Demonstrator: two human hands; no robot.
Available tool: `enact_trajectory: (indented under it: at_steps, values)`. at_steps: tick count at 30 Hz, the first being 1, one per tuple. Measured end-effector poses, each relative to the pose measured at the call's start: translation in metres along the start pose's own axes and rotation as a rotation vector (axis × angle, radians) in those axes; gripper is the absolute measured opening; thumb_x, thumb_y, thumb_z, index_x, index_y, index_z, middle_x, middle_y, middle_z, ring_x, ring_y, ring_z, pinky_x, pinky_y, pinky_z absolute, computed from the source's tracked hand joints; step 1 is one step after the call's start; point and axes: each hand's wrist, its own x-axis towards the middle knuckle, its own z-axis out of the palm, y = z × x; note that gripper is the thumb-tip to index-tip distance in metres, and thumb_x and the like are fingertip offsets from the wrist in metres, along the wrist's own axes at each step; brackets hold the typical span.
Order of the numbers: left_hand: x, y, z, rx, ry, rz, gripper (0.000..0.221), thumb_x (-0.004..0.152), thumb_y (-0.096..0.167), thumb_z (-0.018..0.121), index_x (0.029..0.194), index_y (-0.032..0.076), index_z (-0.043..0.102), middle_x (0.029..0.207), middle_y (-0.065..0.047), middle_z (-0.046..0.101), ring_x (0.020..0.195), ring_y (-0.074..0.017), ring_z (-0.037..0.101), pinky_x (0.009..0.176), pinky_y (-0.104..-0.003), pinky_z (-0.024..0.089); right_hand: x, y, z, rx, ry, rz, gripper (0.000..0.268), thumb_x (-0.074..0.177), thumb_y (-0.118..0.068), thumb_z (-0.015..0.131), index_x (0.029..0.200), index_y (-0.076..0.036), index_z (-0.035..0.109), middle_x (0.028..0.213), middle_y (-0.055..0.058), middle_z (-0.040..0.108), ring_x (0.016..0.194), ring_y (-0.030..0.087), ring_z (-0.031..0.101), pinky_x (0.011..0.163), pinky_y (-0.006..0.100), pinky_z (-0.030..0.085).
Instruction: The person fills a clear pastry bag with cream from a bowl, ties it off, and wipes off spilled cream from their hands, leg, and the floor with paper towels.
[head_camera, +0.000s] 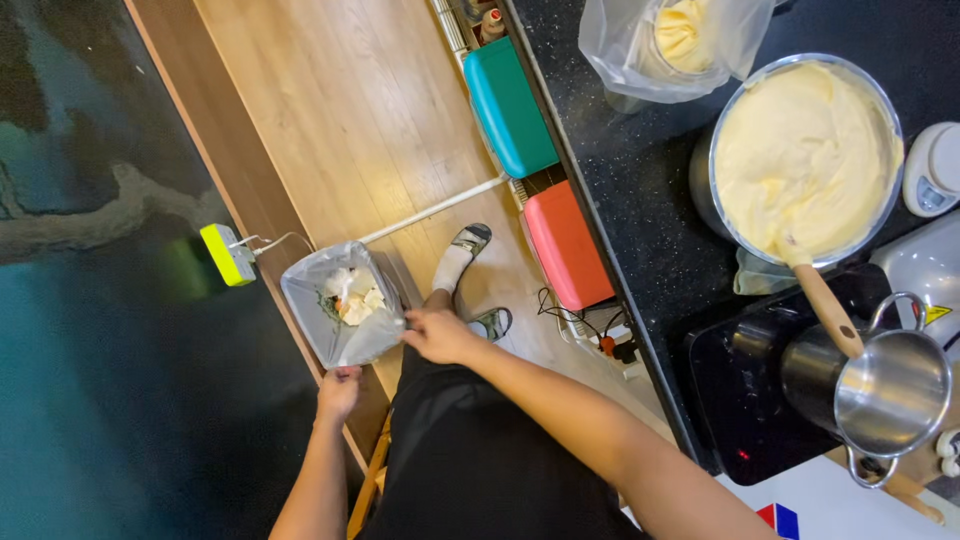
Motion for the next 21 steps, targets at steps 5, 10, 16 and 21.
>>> enact_trajectory:
  at_steps: [5, 10, 16, 21]
  values:
    - [-0.009, 0.027, 0.017, -0.227, -0.195, 0.081, 0.036, 0.098, 0.026, 0.068, 0.123, 0.0, 0.063, 0.1, -0.022, 0.076, 0.077, -0.0267, 0.076, 0.066, -0.036, 0.061, -0.006, 0.165, 0.005, -0.096, 0.117, 0.139, 0.035, 0.099, -0.037, 0.059, 0.123, -0.016, 0.075, 0.116, 0.011, 0.077, 0.118, 0.035, 0.068, 0.102, 0.05, 0.055]
    - [0.022, 0.053, 0.038, -0.169, -0.271, 0.164, 0.036, 0.101, 0.025, 0.062, 0.125, -0.002, 0.058, 0.105, -0.025, 0.075, 0.084, -0.0295, 0.077, 0.066, -0.034, 0.06, -0.055, 0.259, -0.015, -0.013, 0.208, 0.435, 0.035, 0.093, -0.046, 0.064, 0.115, -0.022, 0.078, 0.111, 0.003, 0.079, 0.115, 0.031, 0.071, 0.1, 0.044, 0.056]
    - [0.026, 0.105, 0.036, -0.177, -0.27, 0.248, 0.034, 0.1, 0.023, 0.063, 0.124, -0.001, 0.057, 0.103, -0.024, 0.074, 0.084, -0.029, 0.077, 0.059, -0.03, 0.058, -0.098, 0.27, -0.01, 0.348, 0.33, 0.47, 0.031, 0.095, -0.038, 0.067, 0.117, -0.019, 0.077, 0.099, 0.004, 0.081, 0.091, 0.021, 0.076, 0.085, 0.036, 0.06]
    - [0.022, 0.128, 0.032, -0.06, -0.322, 0.321, 0.04, 0.101, 0.023, 0.064, 0.127, -0.006, 0.057, 0.105, -0.028, 0.072, 0.085, -0.0323, 0.075, 0.055, -0.031, 0.057, -0.177, 0.236, 0.002, 0.629, 0.521, 0.319, 0.034, 0.098, -0.036, 0.071, 0.118, -0.009, 0.077, 0.086, 0.008, 0.08, 0.079, 0.015, 0.074, 0.079, 0.033, 0.059]
